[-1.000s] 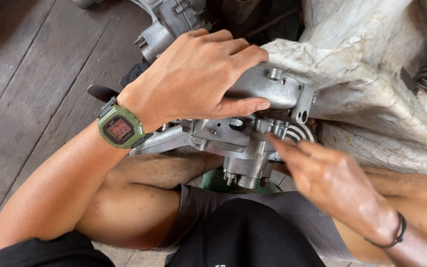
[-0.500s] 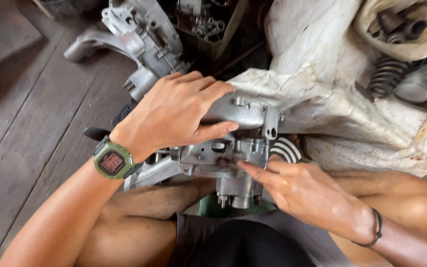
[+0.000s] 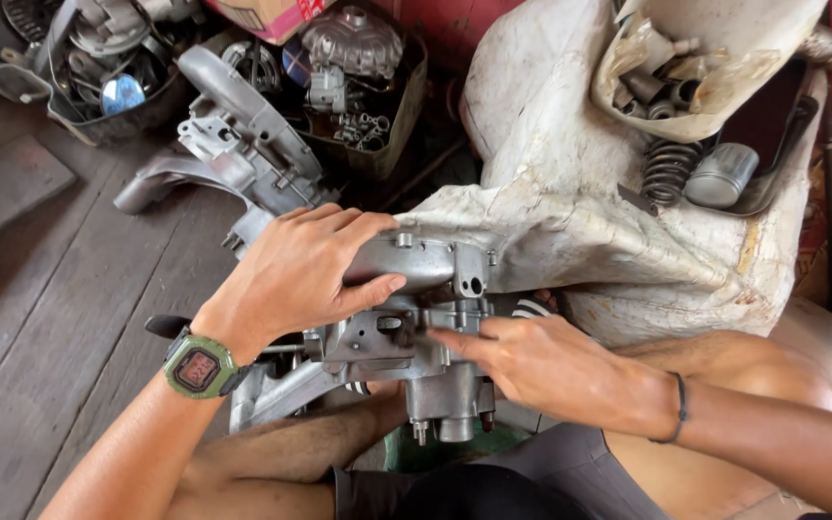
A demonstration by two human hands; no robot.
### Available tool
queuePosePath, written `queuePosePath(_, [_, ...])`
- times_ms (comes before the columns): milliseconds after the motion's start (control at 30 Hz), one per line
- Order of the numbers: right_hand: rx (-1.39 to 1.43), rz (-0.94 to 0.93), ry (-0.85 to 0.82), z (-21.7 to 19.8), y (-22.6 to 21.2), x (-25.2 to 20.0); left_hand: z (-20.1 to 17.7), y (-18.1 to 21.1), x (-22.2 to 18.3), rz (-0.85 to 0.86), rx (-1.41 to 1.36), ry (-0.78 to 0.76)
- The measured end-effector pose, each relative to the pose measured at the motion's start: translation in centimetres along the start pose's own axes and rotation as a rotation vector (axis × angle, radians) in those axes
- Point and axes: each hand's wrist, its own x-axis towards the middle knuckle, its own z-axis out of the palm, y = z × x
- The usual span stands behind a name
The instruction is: The person uses a small metal tool to scrape and clean a silver engine component while sitting on the floor. They repeatedly rub the tool across the surface to remove residue.
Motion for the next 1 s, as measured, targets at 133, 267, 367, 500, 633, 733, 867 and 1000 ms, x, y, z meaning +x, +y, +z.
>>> queuePosePath(133, [-0.039, -0.017, -0.095, -0.8, 0.1, 0.2, 0.2, 0.0, 0.0, -0.006, 0.009, 0.021])
queuePosePath(267, [0.313, 0.143, -0.108, -1.5, 0.5, 0.7, 0.3, 0.1, 0.1, -0.028, 0.0, 0.017])
queuePosePath(367, [0.35, 0.125, -0.123, -1.4, 0.5, 0.8, 0.4, 0.0, 0.2, -0.039, 0.001, 0.029])
queuePosePath(500, [0.363, 0.157, -0.145, -2.3, 1.3, 1.1, 1.0, 0.1, 0.0, -0.073, 0.044, 0.052])
queuePosePath(633, [0.398, 0.07, -0.103, -0.3, 0.8, 0.5, 1.1, 0.1, 0.0, -0.052, 0.091, 0.071])
queuePosePath(733, [0.299, 0.191, -0.189, 0.0, 1.4, 0.3, 1.1, 0.4, -0.1, -0.092, 0.108, 0.036])
queuePosePath(867, [0.37, 0.11, -0.113, -0.7, 1.2, 0.4, 1.1, 0.8, -0.4, -0.1, 0.107, 0.082])
queuePosePath(1000, [0.465, 0.037, -0.074, -1.1, 0.4, 0.2, 0.7, 1.1, -0.2, -0.115, 0.072, 0.039])
